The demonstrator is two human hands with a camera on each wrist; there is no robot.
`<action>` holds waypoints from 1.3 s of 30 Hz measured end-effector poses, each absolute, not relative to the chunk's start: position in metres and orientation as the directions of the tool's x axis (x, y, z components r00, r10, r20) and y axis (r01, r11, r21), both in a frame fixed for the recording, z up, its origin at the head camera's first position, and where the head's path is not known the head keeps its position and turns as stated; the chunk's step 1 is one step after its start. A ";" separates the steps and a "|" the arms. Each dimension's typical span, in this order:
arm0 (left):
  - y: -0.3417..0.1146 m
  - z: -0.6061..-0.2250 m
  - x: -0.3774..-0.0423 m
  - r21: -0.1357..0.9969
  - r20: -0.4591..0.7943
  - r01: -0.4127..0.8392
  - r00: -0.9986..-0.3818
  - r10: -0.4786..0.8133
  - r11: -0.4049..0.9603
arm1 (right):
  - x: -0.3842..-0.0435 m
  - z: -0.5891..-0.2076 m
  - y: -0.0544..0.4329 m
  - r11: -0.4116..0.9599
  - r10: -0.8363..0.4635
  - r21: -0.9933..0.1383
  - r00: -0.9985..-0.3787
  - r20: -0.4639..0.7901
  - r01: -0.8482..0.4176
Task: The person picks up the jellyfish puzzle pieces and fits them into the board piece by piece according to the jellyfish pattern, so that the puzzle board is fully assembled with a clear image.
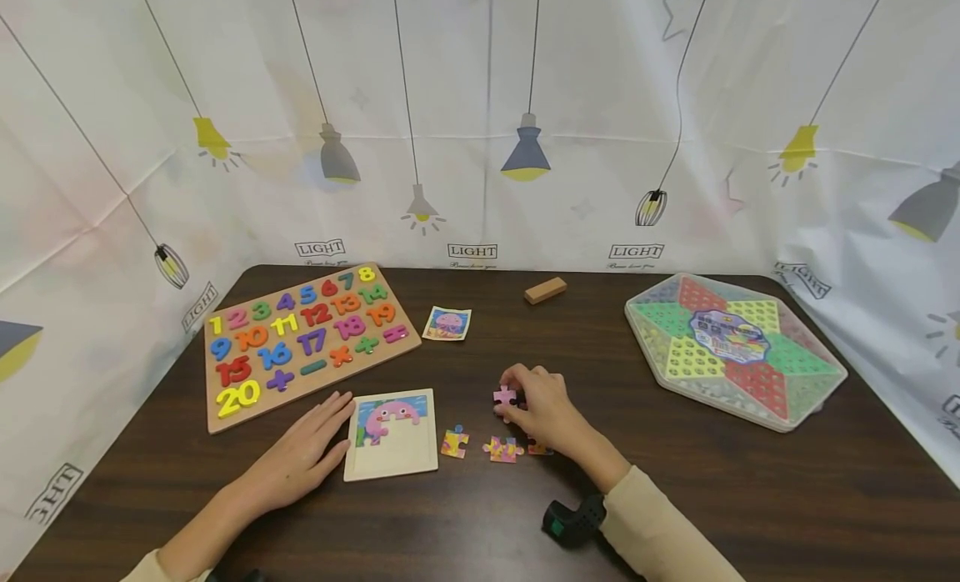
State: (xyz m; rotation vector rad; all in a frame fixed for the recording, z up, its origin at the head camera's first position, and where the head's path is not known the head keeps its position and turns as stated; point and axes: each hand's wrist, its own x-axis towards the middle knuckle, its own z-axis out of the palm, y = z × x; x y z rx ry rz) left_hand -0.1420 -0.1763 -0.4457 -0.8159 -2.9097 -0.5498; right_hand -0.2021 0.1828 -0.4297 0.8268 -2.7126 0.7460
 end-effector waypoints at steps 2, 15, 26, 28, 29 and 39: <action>-0.176 -0.446 -0.142 0.320 0.157 0.512 -0.858 0.488 0.797 | -0.203 -0.430 0.183 0.691 -0.473 -0.414 -0.804 0.362 -0.593; -0.176 -0.448 -0.142 0.323 0.155 0.508 -0.861 0.485 0.798 | -0.201 -0.427 0.180 0.657 -0.467 -0.489 -0.818 0.335 -0.574; -0.177 -0.450 -0.142 0.328 0.157 0.507 -0.861 0.484 0.797 | -0.197 -0.421 0.169 0.620 -0.498 -0.523 -0.808 0.314 -0.585; -0.177 -0.450 -0.142 0.330 0.155 0.506 -0.862 0.483 0.797 | -0.197 -0.421 0.168 0.612 -0.498 -0.529 -0.806 0.320 -0.588; -0.177 -0.450 -0.142 0.331 0.154 0.505 -0.863 0.482 0.798 | -0.198 -0.421 0.168 0.610 -0.498 -0.528 -0.804 0.323 -0.591; -0.176 -0.449 -0.143 0.329 0.158 0.507 -0.862 0.482 0.797 | -0.198 -0.420 0.163 0.592 -0.498 -0.540 -0.798 0.339 -0.598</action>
